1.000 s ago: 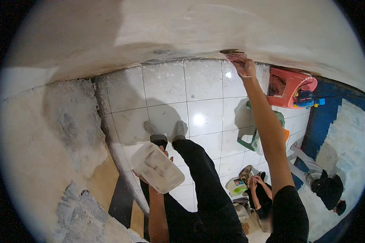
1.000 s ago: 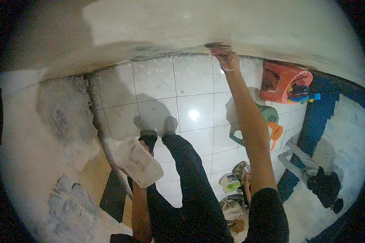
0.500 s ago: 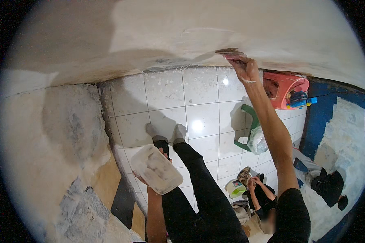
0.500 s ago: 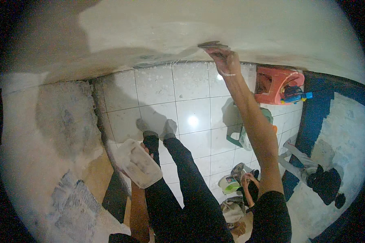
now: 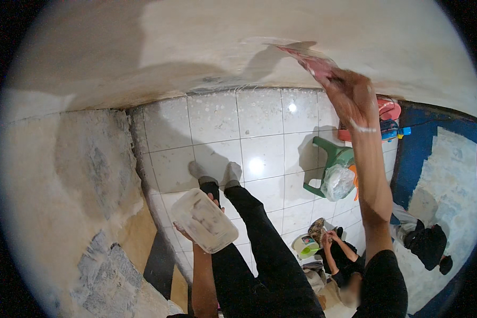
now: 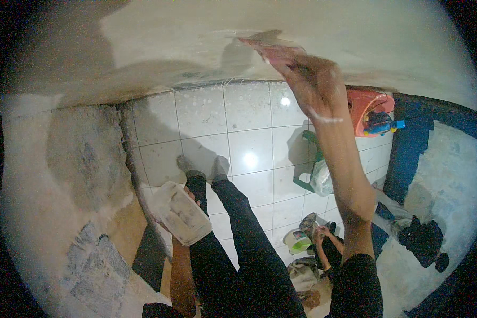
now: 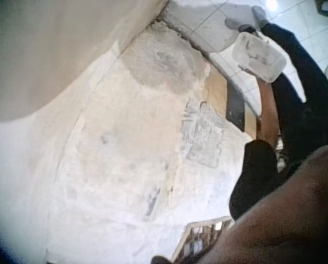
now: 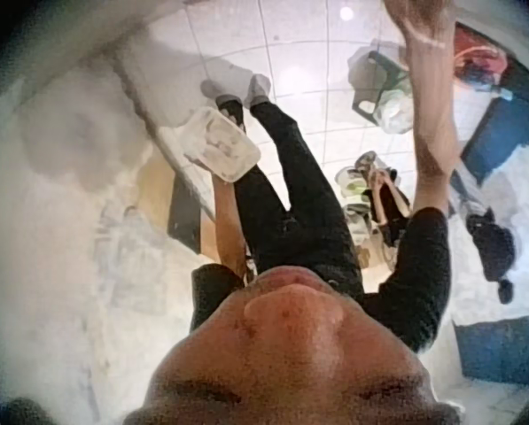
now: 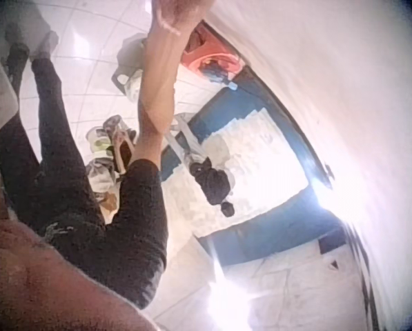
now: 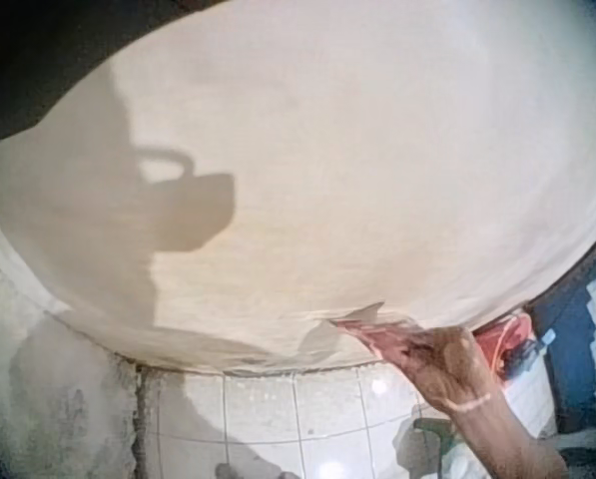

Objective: The person applies a white substance from a container to a wall using a red scraper, spreading the material over damaged sections of the wall surface.

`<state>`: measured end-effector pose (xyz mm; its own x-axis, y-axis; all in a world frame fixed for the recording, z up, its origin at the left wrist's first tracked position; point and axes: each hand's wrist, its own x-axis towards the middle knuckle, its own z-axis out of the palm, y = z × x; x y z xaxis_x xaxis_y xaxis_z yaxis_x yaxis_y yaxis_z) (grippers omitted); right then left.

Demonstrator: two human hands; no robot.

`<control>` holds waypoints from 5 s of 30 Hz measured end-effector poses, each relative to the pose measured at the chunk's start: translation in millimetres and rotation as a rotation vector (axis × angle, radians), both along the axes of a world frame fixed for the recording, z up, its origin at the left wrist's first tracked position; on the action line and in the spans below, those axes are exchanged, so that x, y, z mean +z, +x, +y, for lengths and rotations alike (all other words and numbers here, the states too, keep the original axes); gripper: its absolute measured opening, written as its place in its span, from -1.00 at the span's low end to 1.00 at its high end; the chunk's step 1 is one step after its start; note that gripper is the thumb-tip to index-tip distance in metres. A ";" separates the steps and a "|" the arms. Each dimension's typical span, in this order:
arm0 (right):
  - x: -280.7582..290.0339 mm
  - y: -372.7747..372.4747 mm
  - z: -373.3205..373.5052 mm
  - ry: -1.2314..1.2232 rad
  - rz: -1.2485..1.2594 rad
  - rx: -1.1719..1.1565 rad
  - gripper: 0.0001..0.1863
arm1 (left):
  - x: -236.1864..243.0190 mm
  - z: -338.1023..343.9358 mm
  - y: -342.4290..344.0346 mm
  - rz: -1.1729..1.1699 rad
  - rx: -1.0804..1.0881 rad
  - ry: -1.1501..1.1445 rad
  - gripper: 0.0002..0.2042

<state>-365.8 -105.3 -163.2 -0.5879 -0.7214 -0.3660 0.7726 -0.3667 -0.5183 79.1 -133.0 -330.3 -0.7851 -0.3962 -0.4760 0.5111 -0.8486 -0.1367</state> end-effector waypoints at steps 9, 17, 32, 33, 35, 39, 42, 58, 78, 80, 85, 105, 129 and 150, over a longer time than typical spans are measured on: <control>-161.5 26.6 27.8 0.270 -0.140 -0.062 -0.53 | 1.6 -6.1 4.2 0.020 0.069 0.012 0.05; -280.8 -52.2 16.5 0.163 0.344 -0.112 -0.55 | -16.8 -18.4 23.7 -0.029 0.025 -0.016 0.06; -122.9 -3.3 -30.9 0.316 -0.050 -0.213 -0.65 | 9.5 -12.2 8.9 -0.018 0.053 -0.033 0.05; -114.2 -0.6 -33.5 0.330 -0.040 -0.209 -0.66 | 11.0 -12.6 9.2 -0.014 0.053 -0.033 0.05; -97.0 5.4 -38.2 0.356 -0.038 -0.219 -0.66 | 13.9 -13.9 13.4 -0.056 0.073 0.070 0.02; -53.2 17.3 -49.2 0.376 0.020 -0.195 -0.68 | 19.0 -18.4 19.2 -0.038 0.076 0.010 0.00; -7.1 29.4 -65.4 0.381 -0.058 -0.186 -0.71 | 22.3 -26.2 22.2 -0.001 0.089 -0.007 0.01; 64.1 78.6 -40.0 -0.053 -0.047 -0.108 -0.62 | 32.3 -18.6 26.8 0.006 0.169 0.011 0.01; -161.5 57.5 -93.9 0.295 -0.069 -0.170 -0.54 | 15.9 -14.2 47.9 -0.036 0.213 0.035 0.04; -141.6 65.9 -94.1 0.276 -0.050 -0.150 -0.54 | 16.5 -14.3 45.7 -0.014 0.209 0.068 0.03; -126.2 61.4 -89.6 0.272 -0.106 -0.162 -0.65 | 20.7 -17.0 34.4 0.016 0.177 0.059 0.04; 22.8 90.5 -113.7 0.394 0.232 0.092 -0.64 | 30.2 -17.0 35.0 -0.029 0.207 0.026 0.03; -242.9 -5.3 -41.8 0.149 0.217 -0.094 -0.41 | 14.1 -16.2 43.7 -0.039 0.122 0.031 0.06; -228.4 33.3 -46.9 0.202 0.017 -0.087 -0.58 | 10.9 -17.5 23.2 -0.017 0.078 0.027 0.06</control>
